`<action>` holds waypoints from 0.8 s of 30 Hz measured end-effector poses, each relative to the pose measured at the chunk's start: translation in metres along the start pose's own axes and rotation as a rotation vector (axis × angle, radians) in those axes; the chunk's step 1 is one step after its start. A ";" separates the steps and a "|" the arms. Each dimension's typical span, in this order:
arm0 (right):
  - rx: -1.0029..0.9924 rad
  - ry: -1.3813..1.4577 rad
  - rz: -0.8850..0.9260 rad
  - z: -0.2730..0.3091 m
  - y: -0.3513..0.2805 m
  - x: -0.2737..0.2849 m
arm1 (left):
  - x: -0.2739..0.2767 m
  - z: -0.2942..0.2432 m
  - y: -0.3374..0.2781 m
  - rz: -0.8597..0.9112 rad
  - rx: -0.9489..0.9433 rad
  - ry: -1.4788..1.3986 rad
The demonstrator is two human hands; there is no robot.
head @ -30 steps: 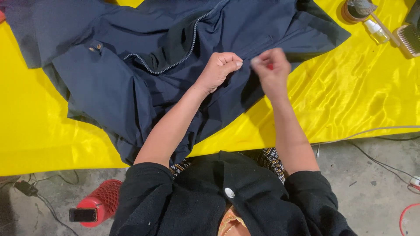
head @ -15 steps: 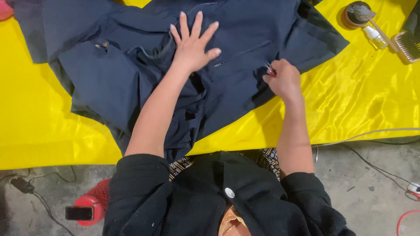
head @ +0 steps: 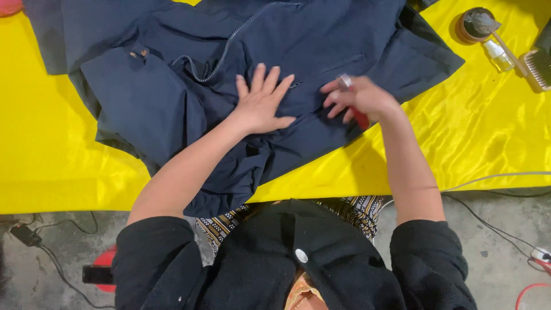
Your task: Marking a jacket with chalk, heating the fabric with a hair dryer, and trimming threads with snips.
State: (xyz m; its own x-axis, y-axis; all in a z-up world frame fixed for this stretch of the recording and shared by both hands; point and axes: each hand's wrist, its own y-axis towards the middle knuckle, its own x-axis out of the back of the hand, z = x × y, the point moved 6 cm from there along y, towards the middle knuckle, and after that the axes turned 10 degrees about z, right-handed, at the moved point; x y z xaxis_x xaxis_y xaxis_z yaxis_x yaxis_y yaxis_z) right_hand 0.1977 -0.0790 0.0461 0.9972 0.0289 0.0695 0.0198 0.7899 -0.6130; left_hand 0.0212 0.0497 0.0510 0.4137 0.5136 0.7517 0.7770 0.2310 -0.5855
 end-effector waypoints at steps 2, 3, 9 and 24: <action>0.173 0.077 -0.351 -0.019 0.010 0.050 | -0.010 0.022 -0.008 -0.020 0.112 0.205; 0.175 0.077 -0.352 -0.031 0.018 0.076 | -0.012 0.033 -0.007 -0.021 0.113 0.207; 0.484 -0.209 -0.901 0.003 -0.018 0.151 | 0.042 0.059 -0.056 -1.030 0.246 0.762; 0.416 -0.443 -1.100 0.001 0.045 0.180 | 0.104 0.149 -0.063 -1.518 0.137 0.610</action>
State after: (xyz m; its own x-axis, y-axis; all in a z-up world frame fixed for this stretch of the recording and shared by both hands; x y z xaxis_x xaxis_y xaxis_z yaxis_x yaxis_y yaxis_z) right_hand 0.3777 -0.0376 0.0322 0.3557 -0.6276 0.6925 0.7193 0.6569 0.2258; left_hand -0.0550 0.2121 0.1208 -0.5021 -0.6126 0.6104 0.5905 0.2729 0.7595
